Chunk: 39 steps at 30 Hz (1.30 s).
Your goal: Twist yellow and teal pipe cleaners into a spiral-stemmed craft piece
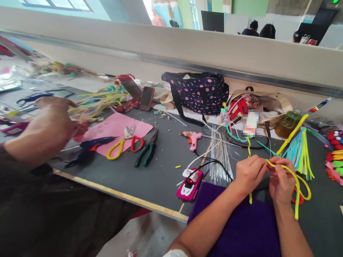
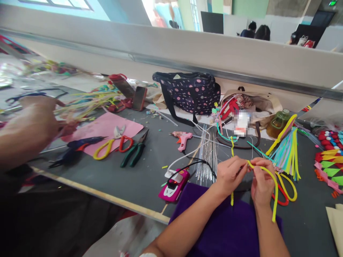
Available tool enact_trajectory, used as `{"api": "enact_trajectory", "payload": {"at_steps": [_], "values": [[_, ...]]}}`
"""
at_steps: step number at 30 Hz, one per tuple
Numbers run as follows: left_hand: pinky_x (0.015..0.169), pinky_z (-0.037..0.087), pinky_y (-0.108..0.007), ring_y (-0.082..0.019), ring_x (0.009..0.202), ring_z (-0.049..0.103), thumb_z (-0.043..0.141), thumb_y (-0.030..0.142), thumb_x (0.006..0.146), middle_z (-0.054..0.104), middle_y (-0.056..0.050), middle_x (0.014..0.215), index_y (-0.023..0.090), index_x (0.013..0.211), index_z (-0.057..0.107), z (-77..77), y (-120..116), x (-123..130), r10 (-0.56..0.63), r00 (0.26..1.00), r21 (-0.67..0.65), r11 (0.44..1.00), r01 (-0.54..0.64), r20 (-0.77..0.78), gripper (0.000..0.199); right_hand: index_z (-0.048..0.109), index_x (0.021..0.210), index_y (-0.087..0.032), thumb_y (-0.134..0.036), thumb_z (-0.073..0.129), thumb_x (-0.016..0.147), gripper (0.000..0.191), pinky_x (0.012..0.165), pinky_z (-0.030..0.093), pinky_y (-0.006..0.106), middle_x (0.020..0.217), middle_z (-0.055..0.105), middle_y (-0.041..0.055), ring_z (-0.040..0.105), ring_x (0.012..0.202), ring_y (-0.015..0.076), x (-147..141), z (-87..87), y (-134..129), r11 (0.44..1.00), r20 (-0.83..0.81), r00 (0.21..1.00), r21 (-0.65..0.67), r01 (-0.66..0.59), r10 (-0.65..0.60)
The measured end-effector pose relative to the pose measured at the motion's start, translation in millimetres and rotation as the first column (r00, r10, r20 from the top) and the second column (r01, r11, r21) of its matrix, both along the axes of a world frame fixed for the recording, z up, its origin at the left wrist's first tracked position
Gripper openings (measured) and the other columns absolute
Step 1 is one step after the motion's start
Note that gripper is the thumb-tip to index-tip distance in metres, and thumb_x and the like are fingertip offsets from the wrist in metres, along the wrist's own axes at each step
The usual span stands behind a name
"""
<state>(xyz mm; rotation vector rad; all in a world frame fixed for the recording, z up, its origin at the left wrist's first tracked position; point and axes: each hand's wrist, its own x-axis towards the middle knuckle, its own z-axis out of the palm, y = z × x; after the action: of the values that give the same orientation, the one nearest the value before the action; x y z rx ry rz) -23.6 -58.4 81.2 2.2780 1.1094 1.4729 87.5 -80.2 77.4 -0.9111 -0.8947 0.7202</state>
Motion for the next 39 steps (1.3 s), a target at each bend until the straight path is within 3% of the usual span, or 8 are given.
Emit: {"api": "enact_trajectory", "payload": {"at_steps": [8,12,15,17,21,26,33,39], "values": [[0.065,0.044,-0.025,-0.013,0.068,0.058,0.047,0.025,0.094,0.063,-0.004,0.074,0.018,0.082,0.065,-13.1,10,5,0.084,0.981,0.088,0.994,-0.070,-0.174,0.023,0.058,0.081,-0.017,-0.042,0.070,0.076,0.028,0.054,0.042,0.021,0.070,0.055,-0.0034,0.049,0.059,0.0087,2,-29.6,20,0.976,0.052,0.997,-0.209,0.062,-0.052],[0.077,0.048,-0.028,-0.015,0.084,0.060,0.055,0.023,0.090,0.067,-0.005,0.090,0.019,0.096,0.065,-10.6,11,3,0.019,1.000,0.009,1.000,-0.019,0.015,0.013,0.060,0.079,-0.016,-0.041,0.076,0.069,0.031,0.051,0.041,0.021,0.066,0.056,-0.0042,0.047,0.054,0.0072,12,-35.8,31,0.973,-0.131,0.991,-0.229,-0.027,-0.003],[0.083,0.049,-0.031,-0.019,0.106,0.056,0.058,0.022,0.086,0.062,-0.009,0.112,0.020,0.111,0.060,-10.1,7,-4,0.160,0.949,-0.112,0.985,-0.134,0.270,0.025,0.058,0.072,-0.016,-0.040,0.079,0.065,0.033,0.049,0.041,0.020,0.063,0.057,-0.0046,0.049,0.052,0.0068,21,-37.5,37,0.970,-0.243,0.970,-0.238,-0.052,-0.008],[0.080,0.050,-0.031,-0.020,0.109,0.054,0.063,0.022,0.082,0.056,-0.011,0.118,0.019,0.114,0.055,-13.3,2,-9,0.307,0.836,-0.287,0.939,-0.189,0.455,0.034,0.057,0.072,-0.017,-0.040,0.079,0.064,0.033,0.049,0.042,0.020,0.063,0.057,-0.0051,0.050,0.052,0.0066,25,-38.7,39,0.970,-0.276,0.961,-0.235,-0.060,-0.007],[0.072,0.052,-0.026,-0.017,0.099,0.060,0.073,0.031,0.074,0.052,-0.014,0.121,0.017,0.118,0.048,-23.5,-6,-11,0.450,0.649,-0.663,0.740,0.112,0.613,0.053,0.057,0.075,-0.017,-0.043,0.080,0.062,0.037,0.047,0.044,0.020,0.061,0.057,-0.0057,0.050,0.050,0.0064,26,-41.1,42,0.965,-0.318,0.948,-0.239,-0.107,0.026],[0.065,0.052,-0.026,-0.014,0.071,0.065,0.087,0.037,0.057,0.064,-0.005,0.082,0.011,0.095,0.061,-29.0,-16,-5,0.293,0.672,-0.717,0.457,0.526,0.680,0.053,0.058,0.076,-0.017,-0.048,0.079,0.061,0.040,0.049,0.045,0.020,0.062,0.059,-0.0049,0.052,0.052,0.0066,23,-41.5,40,0.952,-0.344,0.933,-0.237,-0.195,0.105],[0.057,0.055,-0.027,-0.014,0.059,0.066,0.090,0.030,0.052,0.069,-0.004,0.073,0.010,0.083,0.064,-24.9,-22,-4,0.304,0.611,-0.673,0.465,0.575,0.731,0.045,0.065,0.072,-0.014,-0.038,0.084,0.056,0.035,0.044,0.037,0.019,0.063,0.061,-0.0034,0.050,0.050,0.0064,22,-34.9,25,0.932,-0.294,0.932,-0.224,-0.284,0.213],[0.057,0.057,-0.028,-0.016,0.060,0.068,0.088,0.022,0.057,0.070,-0.007,0.073,0.009,0.086,0.064,-14.8,-24,-10,0.327,0.570,-0.657,0.408,0.634,0.754,0.039,0.067,0.071,-0.014,-0.038,0.083,0.057,0.032,0.048,0.037,0.020,0.062,0.062,-0.0035,0.048,0.051,0.0061,19,-25.7,26,0.949,-0.236,0.946,-0.171,-0.264,0.221]]}}
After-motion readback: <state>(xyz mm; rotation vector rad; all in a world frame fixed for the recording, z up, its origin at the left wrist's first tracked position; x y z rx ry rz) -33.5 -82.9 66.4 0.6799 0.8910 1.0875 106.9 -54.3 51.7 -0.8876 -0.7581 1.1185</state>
